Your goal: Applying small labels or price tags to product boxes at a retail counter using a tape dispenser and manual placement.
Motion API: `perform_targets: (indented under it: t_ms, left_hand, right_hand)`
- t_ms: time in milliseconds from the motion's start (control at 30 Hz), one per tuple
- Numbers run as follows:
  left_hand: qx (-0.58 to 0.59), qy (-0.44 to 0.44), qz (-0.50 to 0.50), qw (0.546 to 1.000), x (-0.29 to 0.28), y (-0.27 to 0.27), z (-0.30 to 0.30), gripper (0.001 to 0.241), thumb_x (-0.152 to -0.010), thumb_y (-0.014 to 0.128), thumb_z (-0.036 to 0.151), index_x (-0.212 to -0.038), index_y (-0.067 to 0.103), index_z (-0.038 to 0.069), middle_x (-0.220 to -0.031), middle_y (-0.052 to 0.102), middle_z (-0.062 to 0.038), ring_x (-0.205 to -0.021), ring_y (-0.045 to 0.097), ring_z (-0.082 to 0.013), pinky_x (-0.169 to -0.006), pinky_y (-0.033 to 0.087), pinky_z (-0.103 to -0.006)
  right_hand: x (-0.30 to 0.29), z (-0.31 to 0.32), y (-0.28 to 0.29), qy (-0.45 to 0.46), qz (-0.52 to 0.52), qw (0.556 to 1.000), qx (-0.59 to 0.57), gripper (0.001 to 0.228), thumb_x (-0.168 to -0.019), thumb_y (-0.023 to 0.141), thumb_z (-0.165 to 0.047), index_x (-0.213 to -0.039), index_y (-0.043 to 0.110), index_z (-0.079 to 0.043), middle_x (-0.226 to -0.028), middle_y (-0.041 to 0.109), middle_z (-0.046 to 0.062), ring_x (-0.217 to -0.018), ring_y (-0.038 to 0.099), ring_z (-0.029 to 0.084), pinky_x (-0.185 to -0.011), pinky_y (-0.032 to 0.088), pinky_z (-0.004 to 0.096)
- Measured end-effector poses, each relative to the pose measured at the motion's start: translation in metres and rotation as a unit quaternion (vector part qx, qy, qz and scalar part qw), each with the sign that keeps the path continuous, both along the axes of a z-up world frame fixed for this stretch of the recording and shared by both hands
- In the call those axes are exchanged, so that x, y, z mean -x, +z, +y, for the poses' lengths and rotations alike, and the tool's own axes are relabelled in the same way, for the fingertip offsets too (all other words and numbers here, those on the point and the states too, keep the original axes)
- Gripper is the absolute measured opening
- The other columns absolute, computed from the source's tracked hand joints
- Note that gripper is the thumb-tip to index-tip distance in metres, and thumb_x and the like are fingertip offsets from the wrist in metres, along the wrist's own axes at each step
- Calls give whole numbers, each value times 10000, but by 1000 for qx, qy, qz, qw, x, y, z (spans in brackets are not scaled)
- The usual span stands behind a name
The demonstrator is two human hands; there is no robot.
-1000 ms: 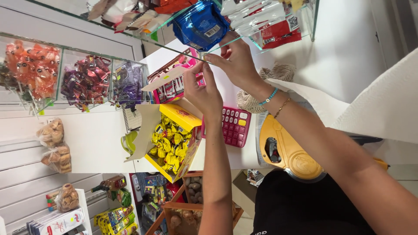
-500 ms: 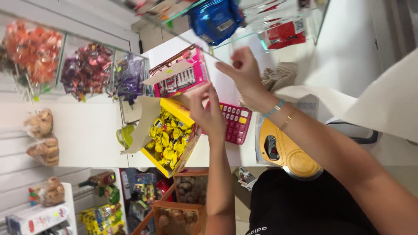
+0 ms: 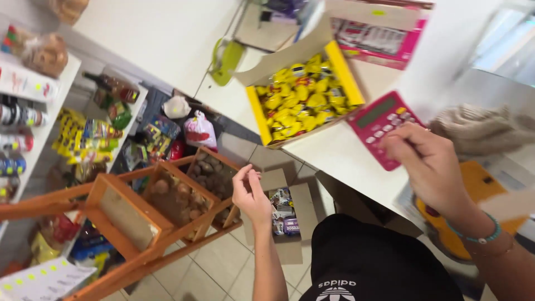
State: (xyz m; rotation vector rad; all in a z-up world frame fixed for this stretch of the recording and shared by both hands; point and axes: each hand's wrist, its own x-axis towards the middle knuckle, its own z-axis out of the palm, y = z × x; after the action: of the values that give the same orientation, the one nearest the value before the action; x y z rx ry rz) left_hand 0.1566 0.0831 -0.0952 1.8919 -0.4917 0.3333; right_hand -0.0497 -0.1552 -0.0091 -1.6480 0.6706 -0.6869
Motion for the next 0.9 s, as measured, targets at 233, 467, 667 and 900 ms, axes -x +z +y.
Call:
perform_targets:
  t_ms: [233, 467, 667, 900]
  left_hand:
    - [-63, -33, 29, 997, -33, -4, 1, 276, -1080, 481, 134, -1265, 662, 39, -1166, 652, -145, -1086, 629, -262, -953, 511, -415]
    - [-120, -209, -129, 962, -79, 22, -64, 237, -1039, 587, 111, -1256, 682, 114, -1213, 662, -60, -1200, 590, -237, -1021, 469, -400]
    - [-427, -313, -160, 833, -123, 45, -131, 359, -971, 678, 110, -1326, 648, 68, -1174, 693, -156, -1123, 629, -307, -976, 447, -476]
    - [-483, -307, -176, 801, -143, 33, -154, 168, -943, 713, 236, -1079, 691, 140, -1046, 692, -60, -946, 685, -265, -947, 442, -442]
  right_hand:
    - [-150, -13, -35, 83, 141, 886, 435, 118, -971, 704, -125, -1080, 660, -107, -905, 604, 42, -884, 647, 269, -791, 545, 354]
    - [-195, -37, -98, 69, 254, 735, 625, 64, -895, 716, -94, -901, 702, -156, -962, 633, 12, -889, 601, 198, -769, 483, 298]
    - [-88, -45, -44, -30, 205, 919, 336, 88, -961, 688, -159, -985, 663, -79, -887, 626, 130, -888, 669, 355, -799, 520, 422]
    - [51, -59, -65, -382, 97, 910, -131, 80, -1145, 500, -131, -1086, 514, -80, -863, 653, 109, -708, 643, 191, -703, 527, 285]
